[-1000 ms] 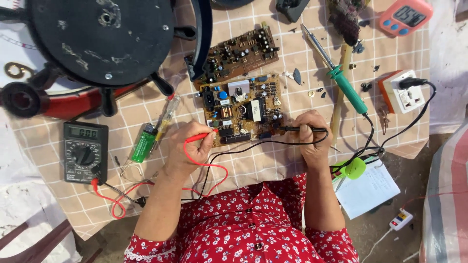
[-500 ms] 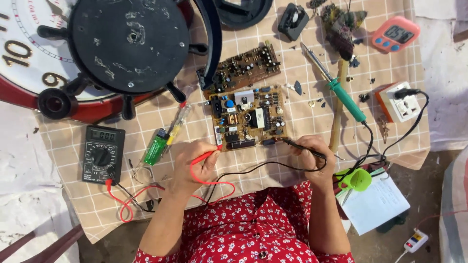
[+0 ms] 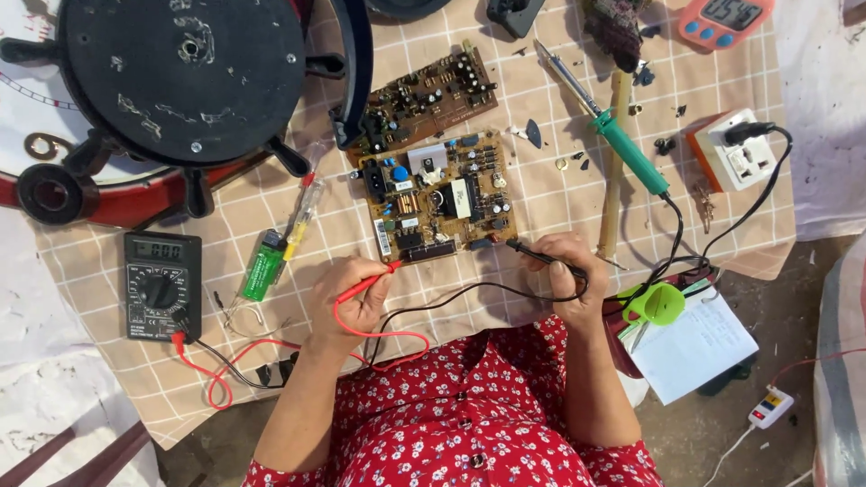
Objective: Soldering electronic components onto a circuit board and performing diagnostic tests using a multimeter.
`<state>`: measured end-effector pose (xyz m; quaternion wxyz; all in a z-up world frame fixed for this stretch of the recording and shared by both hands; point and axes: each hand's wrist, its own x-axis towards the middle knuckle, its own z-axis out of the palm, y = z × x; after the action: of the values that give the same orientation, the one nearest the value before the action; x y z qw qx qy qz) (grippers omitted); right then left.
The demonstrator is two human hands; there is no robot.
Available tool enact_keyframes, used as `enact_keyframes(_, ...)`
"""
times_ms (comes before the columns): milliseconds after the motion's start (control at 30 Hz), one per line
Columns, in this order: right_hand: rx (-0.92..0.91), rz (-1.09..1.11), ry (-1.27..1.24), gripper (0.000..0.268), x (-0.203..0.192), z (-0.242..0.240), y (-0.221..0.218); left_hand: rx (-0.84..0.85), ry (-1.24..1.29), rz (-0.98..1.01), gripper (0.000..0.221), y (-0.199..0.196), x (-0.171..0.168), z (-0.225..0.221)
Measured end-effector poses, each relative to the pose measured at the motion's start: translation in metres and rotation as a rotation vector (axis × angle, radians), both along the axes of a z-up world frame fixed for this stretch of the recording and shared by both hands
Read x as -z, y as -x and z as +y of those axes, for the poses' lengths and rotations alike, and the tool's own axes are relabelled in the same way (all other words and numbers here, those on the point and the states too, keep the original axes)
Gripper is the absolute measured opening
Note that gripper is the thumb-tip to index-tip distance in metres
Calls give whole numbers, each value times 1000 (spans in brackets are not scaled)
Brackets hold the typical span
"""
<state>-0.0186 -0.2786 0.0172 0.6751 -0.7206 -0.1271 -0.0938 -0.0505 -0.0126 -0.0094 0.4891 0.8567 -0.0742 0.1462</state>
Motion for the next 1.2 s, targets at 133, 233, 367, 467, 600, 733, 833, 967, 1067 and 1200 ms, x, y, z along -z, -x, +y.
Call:
enact_keyframes(133, -4, 9, -16, 24, 8, -2, 0, 13, 33, 25, 6, -5, -6, -1)
enact_keyframes(233, -15, -8, 37, 25, 10, -3, -2, 22, 38, 26, 7, -8, -10, -1)
enact_keyframes(367, -24, -33, 135, 26, 10, -1, -5, 18, 29, 35, 7, -6, -3, 0)
enact_keyframes(467, -37, -25, 153, 26, 6, 4, -4, -1, -4, 36, 8, 2, 7, -1)
enact_keyframes(600, -15, 103, 14, 24, 0, 3, -1, -29, -24, -18, 12, 6, 14, -3)
enact_keyframes(733, 258, 293, -141, 11, 10, -3, -3, -112, 73, -72, 14, -14, -41, -6)
enact_keyframes(833, 109, 384, -655, 11, 21, -8, -14, 12, 163, 9, 17, -20, -72, 9)
enact_keyframes(967, 38, 411, -692, 11, 21, -3, -26, -86, 121, 14, 23, -32, -82, 14)
enact_keyframes(1067, 10, 342, -621, 14, 25, -2, -30, -43, 316, 112, 21, -47, -74, 12)
enact_keyframes(1200, 56, 352, -606, 13, 39, -6, -29, 58, 639, 344, 30, -78, -42, 10)
